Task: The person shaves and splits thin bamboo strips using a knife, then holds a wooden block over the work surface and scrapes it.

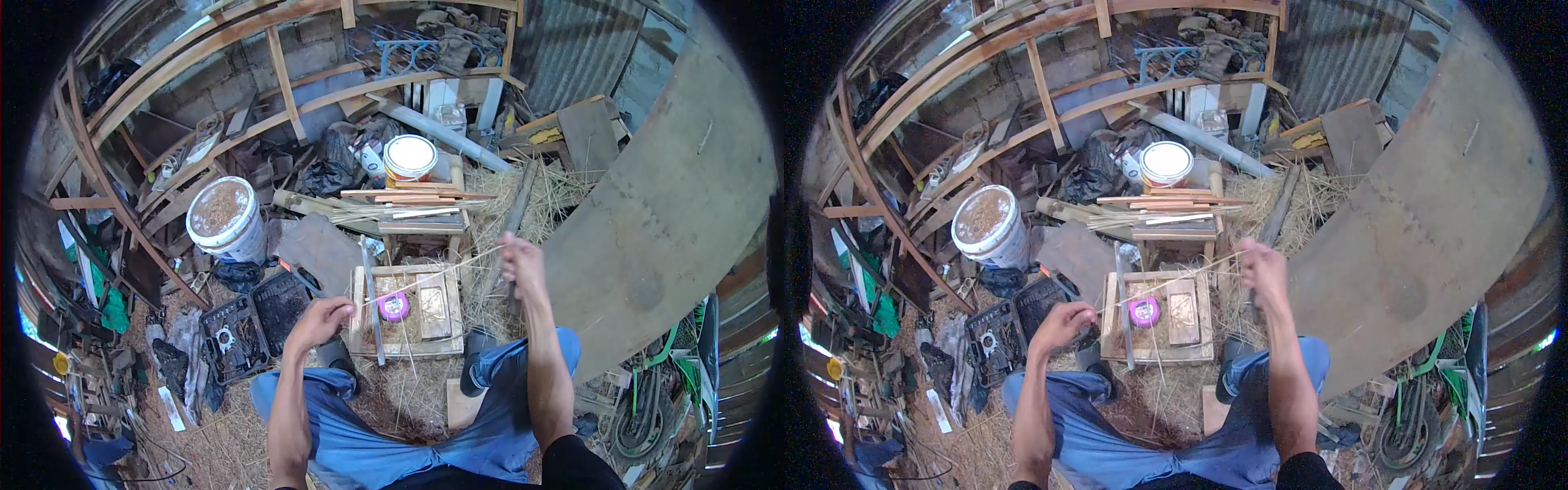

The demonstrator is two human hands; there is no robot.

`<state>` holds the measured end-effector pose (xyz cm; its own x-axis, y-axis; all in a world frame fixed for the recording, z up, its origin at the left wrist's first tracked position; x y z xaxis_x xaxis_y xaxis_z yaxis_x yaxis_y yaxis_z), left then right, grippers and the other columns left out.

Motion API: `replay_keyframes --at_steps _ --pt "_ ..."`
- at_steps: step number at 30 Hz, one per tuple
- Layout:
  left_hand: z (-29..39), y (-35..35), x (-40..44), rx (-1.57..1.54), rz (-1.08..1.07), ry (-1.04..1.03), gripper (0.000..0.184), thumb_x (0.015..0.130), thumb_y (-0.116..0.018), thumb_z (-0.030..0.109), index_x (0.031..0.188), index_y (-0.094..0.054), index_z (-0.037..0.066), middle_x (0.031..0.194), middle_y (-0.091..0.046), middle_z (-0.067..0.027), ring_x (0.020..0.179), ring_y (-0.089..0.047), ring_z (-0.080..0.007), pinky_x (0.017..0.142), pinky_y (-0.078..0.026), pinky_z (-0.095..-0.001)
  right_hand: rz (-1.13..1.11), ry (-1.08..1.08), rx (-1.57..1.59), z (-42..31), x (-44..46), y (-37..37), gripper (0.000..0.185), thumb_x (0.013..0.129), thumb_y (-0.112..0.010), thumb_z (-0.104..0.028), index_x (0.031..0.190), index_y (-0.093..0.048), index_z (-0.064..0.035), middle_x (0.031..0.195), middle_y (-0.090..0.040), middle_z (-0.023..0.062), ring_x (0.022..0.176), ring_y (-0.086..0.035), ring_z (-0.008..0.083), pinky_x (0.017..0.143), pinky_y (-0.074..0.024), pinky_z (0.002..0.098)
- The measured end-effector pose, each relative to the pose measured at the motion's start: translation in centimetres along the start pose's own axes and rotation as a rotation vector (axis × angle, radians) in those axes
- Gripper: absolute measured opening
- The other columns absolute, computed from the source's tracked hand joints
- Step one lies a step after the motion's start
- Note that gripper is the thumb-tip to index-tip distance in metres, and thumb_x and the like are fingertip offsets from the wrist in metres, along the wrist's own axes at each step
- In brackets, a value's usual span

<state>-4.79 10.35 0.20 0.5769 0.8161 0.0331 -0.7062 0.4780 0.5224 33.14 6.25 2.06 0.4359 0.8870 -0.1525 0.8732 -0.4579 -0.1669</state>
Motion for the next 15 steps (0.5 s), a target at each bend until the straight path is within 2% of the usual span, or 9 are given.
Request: replay_keyframes --at_steps 1,3,4,5,7,9,10,12,15 --pt "-0.2 0.6 -0.2 0.005 0.005 -0.004 0.020 0.094 -0.053 0.016 0.087 -0.062 0.000 0.067 -0.054 0.0005 0.060 -0.045 -0.0076 0.055 -0.037 -0.0247 -0.004 0.006 0.004 -0.4 0.2 1.1 0.032 0.092 -0.059 -0.033 0.091 -0.060 -0.0005 0.062 -0.045 -0.0044 0.044 -0.035 0.0025 0.037 -0.0254 0.0180" --pt "-2.2 3.2 -1.3 -0.249 0.152 0.185 0.020 0.096 -0.051 0.017 0.088 -0.061 0.002 0.065 -0.049 0.0034 0.057 -0.041 -0.0049 0.051 -0.034 -0.0221 0.078 0.125 0.081 -1.7 0.5 3.2 0.032 0.093 -0.058 -0.033 0.089 -0.061 -0.0019 0.064 -0.046 -0.0037 0.045 -0.034 0.0018 0.038 -0.0251 0.0177" --pt "-2.2 2.8 -1.5 -0.477 0.171 0.284 0.017 0.096 -0.051 0.019 0.092 -0.059 0.004 0.063 -0.043 0.0052 0.056 -0.039 -0.0038 0.049 -0.031 -0.0207 0.047 0.099 -0.098 -0.8 0.3 2.5 0.034 0.092 -0.058 -0.036 0.092 -0.063 -0.0025 0.069 -0.052 -0.0010 0.047 -0.041 0.0047 0.041 -0.0319 0.0208" --pt "-2.8 2.1 -0.9 -0.623 0.182 0.265 0.016 0.096 -0.052 0.020 0.096 -0.057 0.005 0.065 -0.044 0.0046 0.056 -0.041 -0.0055 0.047 -0.032 -0.0213 0.040 0.110 -0.092 0.1 0.3 1.7 0.034 0.092 -0.058 -0.036 0.092 -0.063 -0.0025 0.069 -0.052 -0.0010 0.047 -0.041 0.0047 0.041 -0.0319 0.0208" --pt "-1.6 0.1 0.4 -0.864 0.236 0.201 0.017 0.095 -0.055 0.022 0.097 -0.058 0.005 0.067 -0.046 0.0034 0.058 -0.044 -0.0063 0.050 -0.041 -0.0228 -0.006 0.116 -0.419 2.2 -0.3 -1.5 0.035 0.091 -0.058 -0.036 0.097 -0.063 -0.0022 0.076 -0.058 0.0039 0.057 -0.052 0.0121 0.052 -0.0430 0.0274" --pt "-2.8 -1.6 1.8 -0.936 0.314 0.146 0.017 0.093 -0.058 0.020 0.101 -0.058 0.005 0.076 -0.056 -0.0019 0.071 -0.059 -0.0128 0.071 -0.056 -0.0322 -0.005 0.480 -0.767 1.4 -1.9 -5.0 0.034 0.090 -0.058 -0.035 0.100 -0.062 -0.0028 0.085 -0.064 0.0094 0.074 -0.061 0.0202 0.068 -0.0478 0.0345" --pt "-3.3 -2.6 2.5 -0.942 0.328 0.141 0.018 0.092 -0.059 0.019 0.102 -0.058 0.005 0.079 -0.058 -0.0034 0.074 -0.061 -0.0148 0.075 -0.055 -0.0331 -0.065 0.453 -0.760 1.6 -2.9 -6.3 0.032 0.089 -0.060 -0.032 0.101 -0.062 -0.0025 0.089 -0.066 0.0150 0.086 -0.064 0.0236 0.075 -0.0477 0.0377" --pt "-3.0 -4.4 3.0 -0.935 0.328 0.133 0.017 0.092 -0.059 0.017 0.102 -0.057 0.003 0.085 -0.060 -0.0047 0.081 -0.061 -0.0157 0.080 -0.053 -0.0333 -0.241 0.323 -0.576 3.3 -4.8 -9.0 0.030 0.088 -0.061 -0.030 0.099 -0.063 -0.0022 0.092 -0.066 0.0162 0.090 -0.064 0.0231 0.076 -0.0476 0.0365" --pt "-2.1 -6.3 3.6 -0.920 0.363 0.104 0.017 0.091 -0.060 0.016 0.102 -0.057 0.003 0.089 -0.062 -0.0053 0.086 -0.061 -0.0136 0.081 -0.050 -0.0301 -0.368 0.337 -0.577 5.3 -7.9 -11.5 0.024 0.088 -0.064 -0.024 0.098 -0.067 -0.0022 0.084 -0.069 0.0092 0.076 -0.061 0.0126 0.072 -0.0472 0.0286"
Point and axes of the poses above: each hand's wrist, its own x-axis towards the middle knuckle, its own y-axis out of the back of the hand, z = x × y, the point moved 8 cm from there along x, towards the middle knuckle
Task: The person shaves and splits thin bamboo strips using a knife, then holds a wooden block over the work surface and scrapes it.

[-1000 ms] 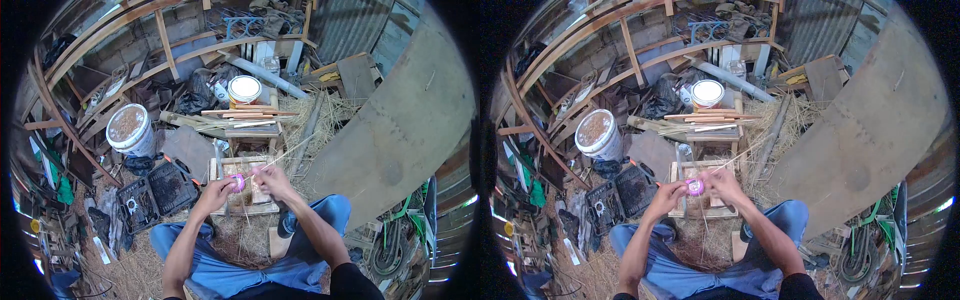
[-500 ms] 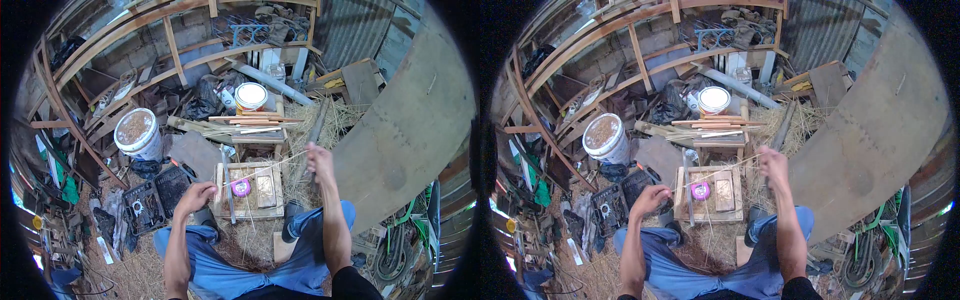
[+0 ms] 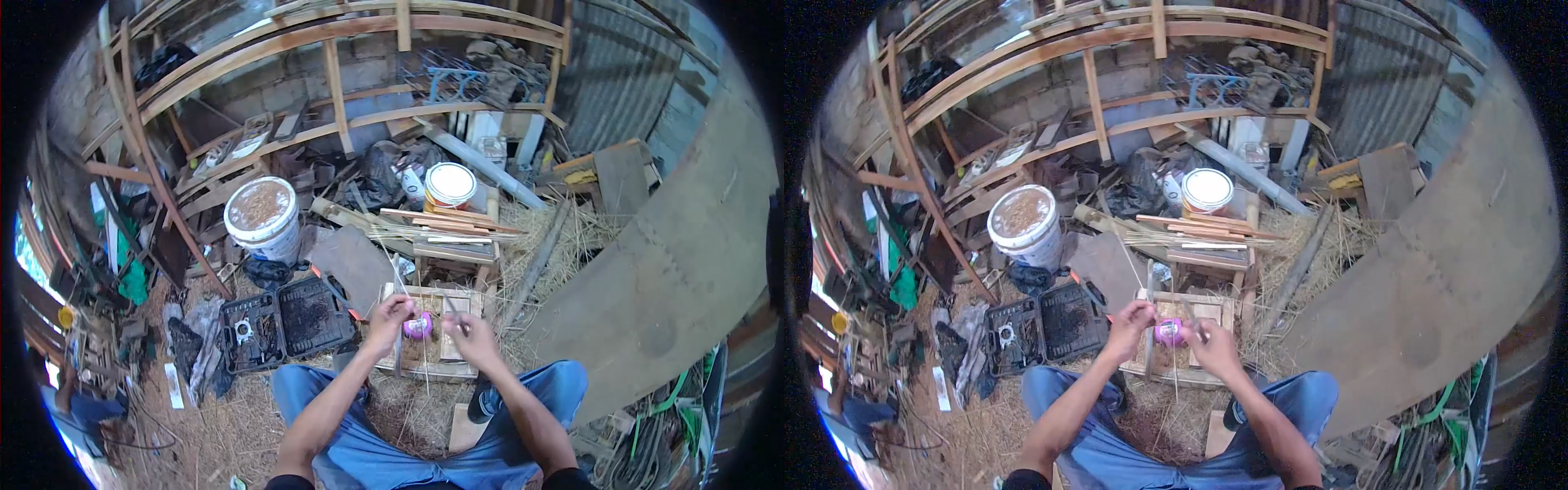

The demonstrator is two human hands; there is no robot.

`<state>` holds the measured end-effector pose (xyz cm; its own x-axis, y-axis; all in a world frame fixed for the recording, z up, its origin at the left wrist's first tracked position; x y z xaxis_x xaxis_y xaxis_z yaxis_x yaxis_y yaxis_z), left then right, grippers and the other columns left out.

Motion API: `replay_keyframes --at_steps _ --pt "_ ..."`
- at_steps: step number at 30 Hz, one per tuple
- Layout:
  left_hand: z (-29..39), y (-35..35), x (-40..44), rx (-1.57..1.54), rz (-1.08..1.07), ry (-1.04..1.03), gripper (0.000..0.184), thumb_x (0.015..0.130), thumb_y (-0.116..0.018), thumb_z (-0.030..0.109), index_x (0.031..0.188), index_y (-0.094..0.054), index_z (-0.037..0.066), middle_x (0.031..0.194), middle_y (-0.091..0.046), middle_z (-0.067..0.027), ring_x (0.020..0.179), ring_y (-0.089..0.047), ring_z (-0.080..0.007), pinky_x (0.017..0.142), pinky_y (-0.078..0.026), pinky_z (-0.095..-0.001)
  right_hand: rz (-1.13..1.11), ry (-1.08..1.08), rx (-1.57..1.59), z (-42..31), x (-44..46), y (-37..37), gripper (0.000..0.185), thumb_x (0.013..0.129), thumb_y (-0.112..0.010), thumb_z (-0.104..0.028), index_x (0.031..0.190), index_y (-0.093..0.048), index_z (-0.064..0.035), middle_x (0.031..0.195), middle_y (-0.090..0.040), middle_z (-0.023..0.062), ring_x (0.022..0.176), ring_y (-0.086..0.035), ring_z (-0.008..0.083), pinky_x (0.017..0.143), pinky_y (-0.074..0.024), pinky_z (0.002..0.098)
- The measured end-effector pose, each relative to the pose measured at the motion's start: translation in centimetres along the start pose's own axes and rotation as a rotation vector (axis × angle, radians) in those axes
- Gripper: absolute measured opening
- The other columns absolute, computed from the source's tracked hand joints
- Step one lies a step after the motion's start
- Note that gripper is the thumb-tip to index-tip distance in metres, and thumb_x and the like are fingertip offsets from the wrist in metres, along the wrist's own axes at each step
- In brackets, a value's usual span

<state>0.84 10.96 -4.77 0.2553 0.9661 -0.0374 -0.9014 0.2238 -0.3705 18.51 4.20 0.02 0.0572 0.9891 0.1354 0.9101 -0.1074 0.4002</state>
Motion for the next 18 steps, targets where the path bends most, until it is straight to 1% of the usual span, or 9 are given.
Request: replay_keyframes --at_steps 2,6,8,12,13,14,16,17,18 --pt "-0.7 -1.2 -0.1 0.072 -0.040 -0.049 0.018 0.090 -0.062 0.016 0.100 -0.058 0.002 0.088 -0.063 -0.0046 0.084 -0.061 -0.0125 0.080 -0.048 -0.0277 -0.091 0.004 0.110 0.5 -0.3 -1.6 0.025 0.087 -0.065 -0.024 0.097 -0.066 -0.0007 0.081 -0.069 0.0093 0.075 -0.061 0.0117 0.069 -0.0476 0.0292" --pt "-0.7 -1.6 -0.3 0.067 -0.041 -0.058 0.016 0.090 -0.062 0.015 0.099 -0.059 0.002 0.087 -0.064 -0.0047 0.083 -0.060 -0.0116 0.077 -0.047 -0.0264 -0.139 -0.045 0.085 0.2 -0.1 -1.0 0.023 0.086 -0.066 -0.022 0.096 -0.067 -0.0019 0.078 -0.069 0.0090 0.073 -0.062 0.0128 0.068 -0.0477 0.0300" --pt "1.0 -1.1 -0.2 0.044 -0.019 -0.045 0.015 0.091 -0.060 0.016 0.097 -0.060 0.002 0.086 -0.064 -0.0047 0.080 -0.060 -0.0120 0.076 -0.048 -0.0260 -0.176 -0.090 -0.159 1.0 0.3 -0.3 0.019 0.083 -0.068 -0.015 0.096 -0.068 -0.0009 0.079 -0.069 0.0065 0.074 -0.061 0.0118 0.070 -0.0477 0.0306" --pt "5.2 3.2 0.5 0.091 0.217 -0.147 0.013 0.092 -0.057 0.014 0.094 -0.061 0.002 0.084 -0.063 -0.0034 0.075 -0.058 -0.0100 0.070 -0.047 -0.0238 -0.217 -0.127 -0.109 2.0 0.3 0.1 0.015 0.084 -0.064 -0.019 0.094 -0.069 -0.0076 0.074 -0.066 0.0123 0.071 -0.063 0.0190 0.068 -0.0473 0.0332" --pt "5.8 4.0 0.5 0.029 0.247 -0.167 0.012 0.092 -0.058 0.014 0.095 -0.060 0.002 0.083 -0.063 -0.0045 0.073 -0.059 -0.0112 0.068 -0.047 -0.0245 -0.296 -0.192 -0.193 1.6 0.2 -0.1 0.016 0.085 -0.064 -0.019 0.091 -0.069 -0.0055 0.075 -0.067 0.0078 0.072 -0.062 0.0156 0.067 -0.0473 0.0312" --pt "5.8 4.7 0.5 0.031 0.245 -0.164 0.012 0.092 -0.058 0.014 0.095 -0.060 0.002 0.083 -0.063 -0.0045 0.073 -0.059 -0.0112 0.068 -0.047 -0.0245 -0.294 -0.195 -0.191 1.8 0.2 0.0 0.016 0.085 -0.064 -0.019 0.091 -0.069 -0.0055 0.075 -0.067 0.0078 0.072 -0.062 0.0156 0.067 -0.0473 0.0312" --pt "5.6 5.7 0.9 -0.009 0.247 -0.113 0.013 0.091 -0.059 0.014 0.098 -0.059 0.003 0.083 -0.062 -0.0059 0.071 -0.059 -0.0122 0.065 -0.047 -0.0245 -0.537 -0.178 0.109 1.1 -0.3 -1.7 0.018 0.086 -0.063 -0.019 0.093 -0.067 -0.0035 0.077 -0.068 0.0032 0.073 -0.061 0.0113 0.065 -0.0466 0.0289" --pt "5.0 5.7 0.9 -0.060 0.224 -0.068 0.019 0.089 -0.063 0.014 0.103 -0.056 0.003 0.084 -0.062 -0.0064 0.071 -0.060 -0.0126 0.063 -0.048 -0.0248 -0.650 -0.202 0.306 0.6 -1.0 -2.3 0.023 0.088 -0.062 -0.024 0.097 -0.066 -0.0030 0.079 -0.067 0.0014 0.070 -0.058 0.0077 0.060 -0.0438 0.0239" --pt "5.1 5.5 0.6 -0.057 0.219 -0.067 0.019 0.089 -0.063 0.014 0.103 -0.056 0.003 0.084 -0.062 -0.0064 0.071 -0.060 -0.0126 0.063 -0.048 -0.0248 -0.645 -0.202 0.309 -0.1 -1.0 -2.1 0.023 0.088 -0.062 -0.024 0.097 -0.066 -0.0030 0.079 -0.067 0.0014 0.070 -0.058 0.0077 0.060 -0.0438 0.0239"
Point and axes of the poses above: each hand's wrist, its own x-axis towards the middle knuckle, its own y-axis out of the back of the hand, z = x × y, the point moved 8 cm from there along x, towards the middle knuckle
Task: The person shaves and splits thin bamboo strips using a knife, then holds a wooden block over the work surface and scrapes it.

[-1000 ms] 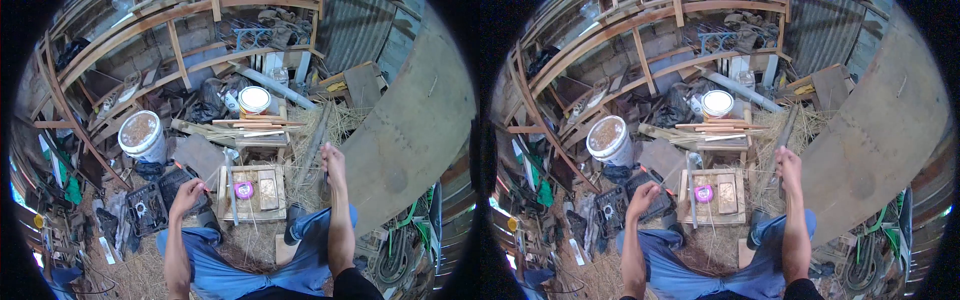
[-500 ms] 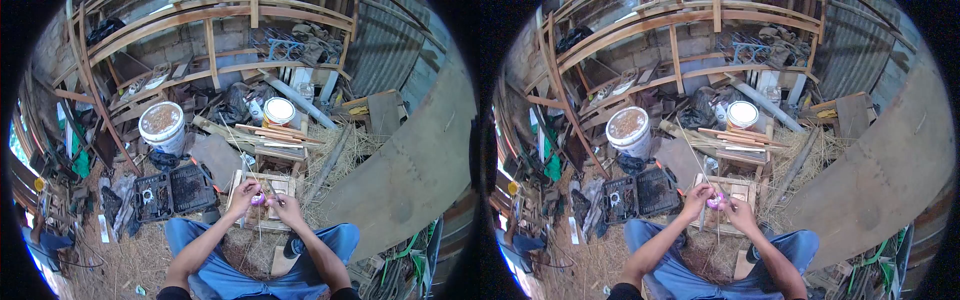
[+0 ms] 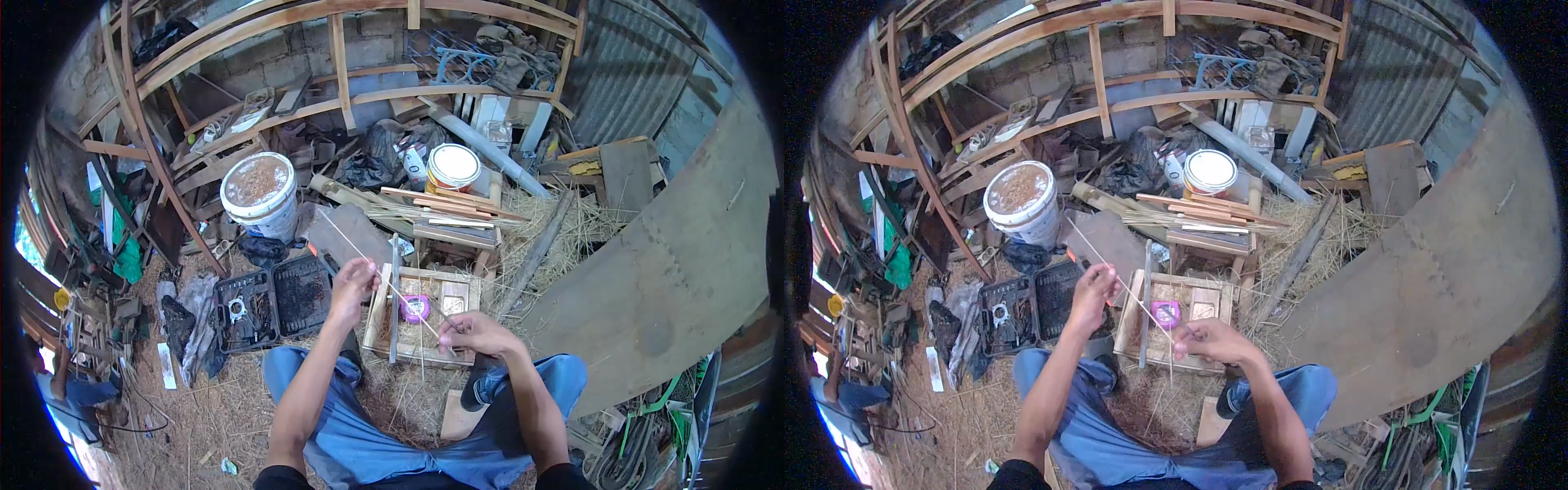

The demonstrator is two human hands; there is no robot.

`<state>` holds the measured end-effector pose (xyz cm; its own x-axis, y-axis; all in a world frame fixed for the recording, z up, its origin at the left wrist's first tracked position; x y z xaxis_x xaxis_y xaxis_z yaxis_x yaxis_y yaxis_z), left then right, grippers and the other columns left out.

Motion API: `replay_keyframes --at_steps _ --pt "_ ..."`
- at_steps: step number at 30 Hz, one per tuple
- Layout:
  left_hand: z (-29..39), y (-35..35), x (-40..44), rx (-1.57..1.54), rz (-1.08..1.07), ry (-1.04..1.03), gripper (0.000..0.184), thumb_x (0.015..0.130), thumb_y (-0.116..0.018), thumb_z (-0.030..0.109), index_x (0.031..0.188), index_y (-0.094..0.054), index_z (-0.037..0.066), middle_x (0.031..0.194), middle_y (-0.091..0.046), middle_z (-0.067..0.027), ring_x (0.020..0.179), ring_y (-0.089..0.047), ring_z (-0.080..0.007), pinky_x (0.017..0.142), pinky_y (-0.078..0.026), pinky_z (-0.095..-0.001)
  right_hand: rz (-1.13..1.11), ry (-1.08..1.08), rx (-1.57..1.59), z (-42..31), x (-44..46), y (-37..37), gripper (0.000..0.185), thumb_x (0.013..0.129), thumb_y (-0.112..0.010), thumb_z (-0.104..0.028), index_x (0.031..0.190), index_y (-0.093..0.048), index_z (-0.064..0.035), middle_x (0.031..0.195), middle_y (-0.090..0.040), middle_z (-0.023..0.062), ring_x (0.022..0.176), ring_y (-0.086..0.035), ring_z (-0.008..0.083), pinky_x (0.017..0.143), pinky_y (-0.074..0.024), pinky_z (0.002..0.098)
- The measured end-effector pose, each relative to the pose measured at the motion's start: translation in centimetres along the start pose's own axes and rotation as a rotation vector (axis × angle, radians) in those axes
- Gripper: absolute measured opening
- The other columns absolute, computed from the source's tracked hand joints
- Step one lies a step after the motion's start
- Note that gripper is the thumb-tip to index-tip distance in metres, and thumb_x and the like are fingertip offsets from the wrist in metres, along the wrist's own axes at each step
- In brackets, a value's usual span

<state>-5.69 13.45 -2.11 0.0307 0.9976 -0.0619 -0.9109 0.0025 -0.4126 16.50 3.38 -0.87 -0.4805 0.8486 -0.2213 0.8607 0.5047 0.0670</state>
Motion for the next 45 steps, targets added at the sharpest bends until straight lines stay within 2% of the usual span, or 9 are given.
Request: replay_keyframes --at_steps 4,8,14,22,24,25,36,38,45 --pt "-2.7 -1.6 -1.1 -0.050 -0.053 0.245 0.030 0.087 -0.064 0.010 0.111 -0.050 0.002 0.086 -0.062 -0.0074 0.073 -0.061 -0.0135 0.064 -0.049 -0.0245 -0.176 -0.083 0.202 -0.5 -0.4 -2.0 0.024 0.092 -0.060 -0.025 0.100 -0.061 -0.0026 0.075 -0.062 0.0010 0.050 -0.041 0.0013 0.043 -0.0310 0.0179" --pt "-5.9 -2.6 -2.3 -0.090 -0.057 0.425 0.038 0.087 -0.064 0.009 0.118 -0.044 0.003 0.089 -0.062 -0.0085 0.074 -0.061 -0.0144 0.066 -0.050 -0.0248 0.098 -0.094 0.123 -0.8 0.0 -1.5 0.031 0.092 -0.059 -0.031 0.111 -0.059 -0.0067 0.077 -0.062 0.0000 0.050 -0.042 0.0009 0.043 -0.0300 0.0173" --pt "-4.5 -6.2 -3.9 -0.129 -0.287 0.386 0.022 0.090 -0.059 0.009 0.110 -0.056 0.000 0.088 -0.063 -0.0051 0.075 -0.060 -0.0120 0.070 -0.051 -0.0235 0.327 0.168 0.007 2.5 2.1 0.2 0.031 0.093 -0.057 -0.026 0.117 -0.057 -0.0074 0.079 -0.063 -0.0002 0.051 -0.039 0.0006 0.043 -0.0274 0.0177" --pt "-2.3 -10.1 -7.9 0.182 -0.645 0.255 0.022 0.090 -0.058 0.007 0.110 -0.060 -0.003 0.098 -0.066 -0.0113 0.088 -0.064 -0.0171 0.081 -0.051 -0.0306 0.417 -0.033 0.078 2.1 1.8 1.6 0.035 0.097 -0.050 -0.028 0.125 -0.053 -0.0071 0.064 -0.048 -0.0060 0.047 -0.035 0.0021 0.040 -0.0253 0.0201" --pt "-2.1 -10.6 -8.2 0.216 -0.667 0.178 0.022 0.088 -0.061 0.003 0.109 -0.061 -0.003 0.100 -0.066 -0.0127 0.088 -0.064 -0.0165 0.080 -0.052 -0.0294 0.353 -0.168 0.182 3.4 2.0 1.1 0.039 0.099 -0.042 -0.033 0.122 -0.055 -0.0039 0.098 -0.064 0.0069 0.074 -0.056 0.0091 0.059 -0.0456 0.0259" --pt "-1.5 -10.8 -8.5 0.254 -0.678 0.145 0.021 0.088 -0.061 0.003 0.109 -0.062 -0.002 0.100 -0.067 -0.0128 0.088 -0.064 -0.0161 0.079 -0.052 -0.0290 0.319 -0.115 0.179 2.8 2.3 0.9 0.043 0.100 -0.038 -0.036 0.124 -0.052 -0.0038 0.096 -0.062 0.0062 0.061 -0.051 0.0069 0.048 -0.0398 0.0228" --pt "0.1 -11.6 -10.0 0.187 -0.699 0.145 0.013 0.087 -0.063 0.003 0.098 -0.066 -0.003 0.090 -0.068 -0.0121 0.081 -0.065 -0.0166 0.075 -0.052 -0.0293 0.274 -0.043 0.599 1.4 1.4 -0.4 0.042 0.100 -0.040 -0.035 0.123 -0.049 -0.0009 0.101 -0.056 0.0056 0.062 -0.043 0.0063 0.053 -0.0388 0.0202" --pt "0.5 -12.0 -10.6 0.184 -0.767 0.149 0.012 0.086 -0.063 0.002 0.097 -0.066 -0.003 0.088 -0.068 -0.0127 0.081 -0.065 -0.0168 0.073 -0.053 -0.0291 0.217 -0.041 0.479 1.7 1.6 -0.7 0.041 0.101 -0.037 -0.030 0.125 -0.048 0.0015 0.100 -0.058 0.0110 0.088 -0.060 0.0156 0.073 -0.0531 0.0274" --pt "1.6 -13.0 -11.9 0.198 -0.840 0.144 0.016 0.086 -0.065 0.007 0.100 -0.067 -0.001 0.089 -0.070 -0.0097 0.077 -0.065 -0.0123 0.071 -0.052 -0.0260 0.225 -0.078 0.548 1.1 1.2 -0.9 0.042 0.100 -0.040 -0.033 0.125 -0.049 -0.0008 0.095 -0.058 0.0062 0.069 -0.050 0.0081 0.056 -0.0390 0.0221"
Point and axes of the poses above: each hand's wrist, its own x-axis towards the middle knuckle, its own y-axis out of the back of the hand, z = x × y, the point moved 8 cm from there along x, towards the middle knuckle
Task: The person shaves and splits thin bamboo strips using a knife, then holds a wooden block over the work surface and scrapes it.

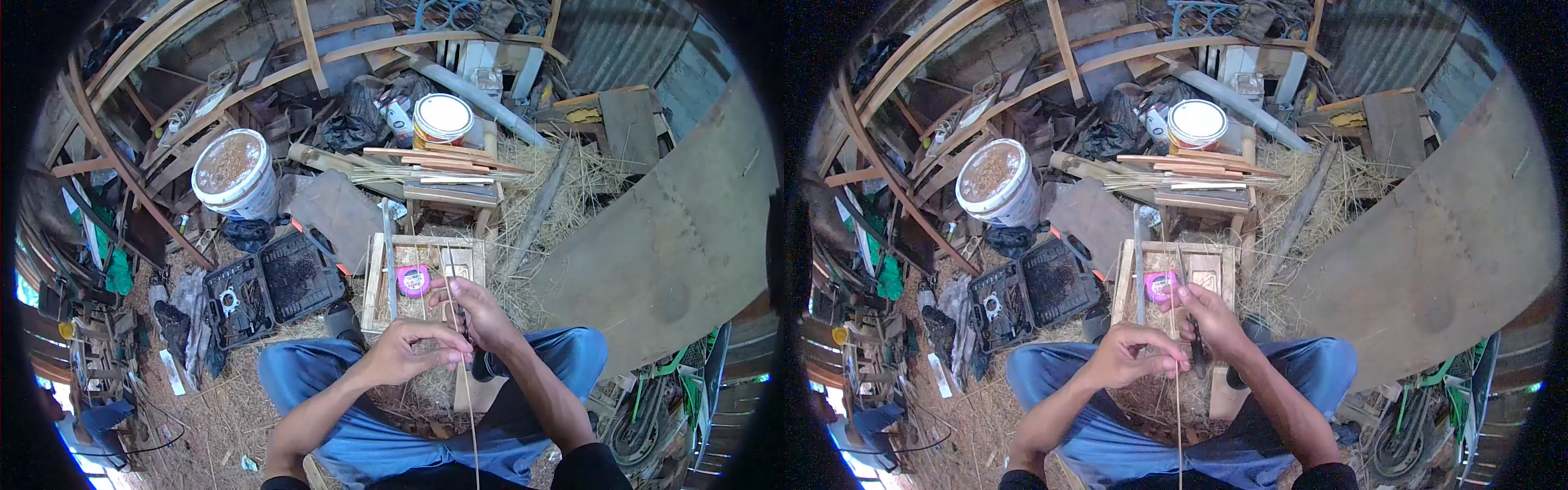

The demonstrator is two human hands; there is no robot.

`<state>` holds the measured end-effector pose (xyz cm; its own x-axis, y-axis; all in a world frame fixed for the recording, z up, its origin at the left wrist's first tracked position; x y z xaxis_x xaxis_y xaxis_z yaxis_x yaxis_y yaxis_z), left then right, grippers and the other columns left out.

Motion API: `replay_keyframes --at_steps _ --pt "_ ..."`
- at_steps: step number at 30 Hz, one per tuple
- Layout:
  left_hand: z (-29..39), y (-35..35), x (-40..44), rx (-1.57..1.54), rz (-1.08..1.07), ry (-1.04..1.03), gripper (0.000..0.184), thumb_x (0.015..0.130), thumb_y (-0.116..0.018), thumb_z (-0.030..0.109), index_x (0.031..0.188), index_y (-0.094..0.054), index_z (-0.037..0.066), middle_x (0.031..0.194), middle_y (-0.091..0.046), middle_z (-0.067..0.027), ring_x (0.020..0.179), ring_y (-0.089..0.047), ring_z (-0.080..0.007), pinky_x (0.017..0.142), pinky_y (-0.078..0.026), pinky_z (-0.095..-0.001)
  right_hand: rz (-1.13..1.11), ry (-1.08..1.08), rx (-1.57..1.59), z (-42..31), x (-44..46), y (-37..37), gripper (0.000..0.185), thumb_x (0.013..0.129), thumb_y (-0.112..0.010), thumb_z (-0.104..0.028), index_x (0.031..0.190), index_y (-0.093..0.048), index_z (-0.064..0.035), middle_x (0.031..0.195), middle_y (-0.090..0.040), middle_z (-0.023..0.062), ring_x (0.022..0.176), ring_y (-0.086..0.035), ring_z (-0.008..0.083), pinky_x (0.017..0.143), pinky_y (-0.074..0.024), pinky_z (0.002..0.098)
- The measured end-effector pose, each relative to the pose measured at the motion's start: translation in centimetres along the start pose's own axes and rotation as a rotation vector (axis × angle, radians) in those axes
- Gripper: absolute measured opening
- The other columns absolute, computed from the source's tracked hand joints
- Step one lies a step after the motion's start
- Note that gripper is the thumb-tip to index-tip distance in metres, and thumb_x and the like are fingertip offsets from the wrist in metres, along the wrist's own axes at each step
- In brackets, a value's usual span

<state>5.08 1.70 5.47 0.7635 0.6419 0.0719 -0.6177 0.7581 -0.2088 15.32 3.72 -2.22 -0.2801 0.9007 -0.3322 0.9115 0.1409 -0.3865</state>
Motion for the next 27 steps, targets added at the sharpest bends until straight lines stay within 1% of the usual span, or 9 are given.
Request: replay_keyframes --at_steps 5,7,8,11,13,16,19,24,27 --pt "-0.6 0.7 0.2 -0.037 0.001 0.010 0.018 0.089 -0.061 0.005 0.105 -0.064 -0.002 0.093 -0.069 -0.0112 0.077 -0.064 -0.0117 0.072 -0.051 -0.0260 0.026 -0.049 0.267 -2.5 -0.4 0.1 0.046 0.100 -0.040 -0.034 0.130 -0.045 -0.0003 0.080 -0.052 0.0006 0.053 -0.037 0.0051 0.048 -0.0319 0.0210" --pt "-0.7 1.1 0.4 -0.149 0.026 0.009 0.020 0.089 -0.060 0.005 0.108 -0.062 -0.003 0.096 -0.069 -0.0124 0.076 -0.064 -0.0125 0.071 -0.051 -0.0262 -0.175 -0.055 0.050 -4.1 -0.9 -0.8 0.047 0.099 -0.040 -0.034 0.133 -0.042 -0.0005 0.073 -0.047 -0.0027 0.048 -0.031 0.0048 0.042 -0.0254 0.0199" --pt "-1.0 1.1 0.3 -0.215 0.056 0.033 0.020 0.089 -0.060 0.006 0.108 -0.062 -0.003 0.096 -0.068 -0.0139 0.076 -0.064 -0.0132 0.070 -0.052 -0.0256 -0.202 -0.099 0.205 -3.9 -0.8 -0.9 0.042 0.098 -0.044 -0.028 0.130 -0.044 -0.0008 0.069 -0.044 -0.0041 0.046 -0.031 0.0036 0.039 -0.0223 0.0186" --pt "-2.4 0.9 0.6 -0.313 0.139 0.088 0.018 0.088 -0.061 0.006 0.105 -0.059 -0.002 0.088 -0.068 -0.0150 0.075 -0.067 -0.0211 0.066 -0.056 -0.0310 -0.236 -0.127 0.377 -3.1 -0.1 -1.0 0.034 0.097 -0.049 -0.024 0.126 -0.047 -0.0037 0.076 -0.046 -0.0025 0.049 -0.031 0.0022 0.042 -0.0243 0.0169" --pt "-2.6 0.1 1.0 -0.397 0.130 0.086 0.025 0.089 -0.060 0.006 0.112 -0.052 0.002 0.087 -0.067 -0.0136 0.074 -0.068 -0.0211 0.063 -0.058 -0.0291 -0.134 -0.153 0.415 -1.9 -0.1 -1.1 0.029 0.097 -0.050 -0.021 0.121 -0.049 -0.0047 0.074 -0.045 -0.0034 0.049 -0.032 0.0014 0.042 -0.0249 0.0165" --pt "-4.5 -0.3 1.2 -0.773 0.228 0.297 0.038 0.090 -0.058 0.006 0.124 -0.042 0.004 0.089 -0.064 -0.0108 0.075 -0.067 -0.0183 0.063 -0.058 -0.0235 -0.079 -0.180 0.290 0.1 0.8 0.1 0.028 0.097 -0.050 -0.024 0.115 -0.052 -0.0027 0.071 -0.045 -0.0060 0.048 -0.033 0.0012 0.041 -0.0259 0.0163" --pt "-4.4 -0.4 0.9 -0.886 0.202 0.355 0.035 0.090 -0.057 0.006 0.123 -0.043 0.003 0.089 -0.063 -0.0102 0.077 -0.067 -0.0181 0.064 -0.058 -0.0236 -0.080 -0.262 0.266 0.2 0.3 0.3 0.030 0.097 -0.051 -0.025 0.113 -0.052 0.0002 0.066 -0.043 -0.0066 0.047 -0.031 0.0010 0.041 -0.0244 0.0167" --pt "-5.0 0.1 0.2 -0.592 0.125 0.380 0.028 0.090 -0.060 0.011 0.115 -0.052 0.001 0.086 -0.063 -0.0080 0.074 -0.066 -0.0147 0.063 -0.056 -0.0228 -0.109 -0.146 0.114 -2.4 1.1 0.5 0.023 0.097 -0.050 -0.025 0.098 -0.054 -0.0027 0.064 -0.039 -0.0075 0.047 -0.026 0.0006 0.041 -0.0202 0.0171" --pt "-4.5 1.4 0.3 -0.353 0.165 0.367 0.021 0.089 -0.063 0.014 0.105 -0.059 0.001 0.083 -0.063 -0.0060 0.072 -0.063 -0.0116 0.061 -0.055 -0.0228 -0.079 -0.094 0.130 -3.7 2.0 1.1 0.022 0.097 -0.050 -0.024 0.098 -0.054 -0.0027 0.064 -0.039 -0.0075 0.047 -0.026 0.0006 0.041 -0.0205 0.0169"
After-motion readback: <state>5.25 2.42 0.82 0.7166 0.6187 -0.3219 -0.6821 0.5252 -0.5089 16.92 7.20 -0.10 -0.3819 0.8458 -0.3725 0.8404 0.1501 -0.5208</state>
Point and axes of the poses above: each hand's wrist, its own x-axis towards the middle knuckle, its own y-axis out of the back of the hand, z = x × y, the point moved 8 cm from there along x, towards the middle knuckle
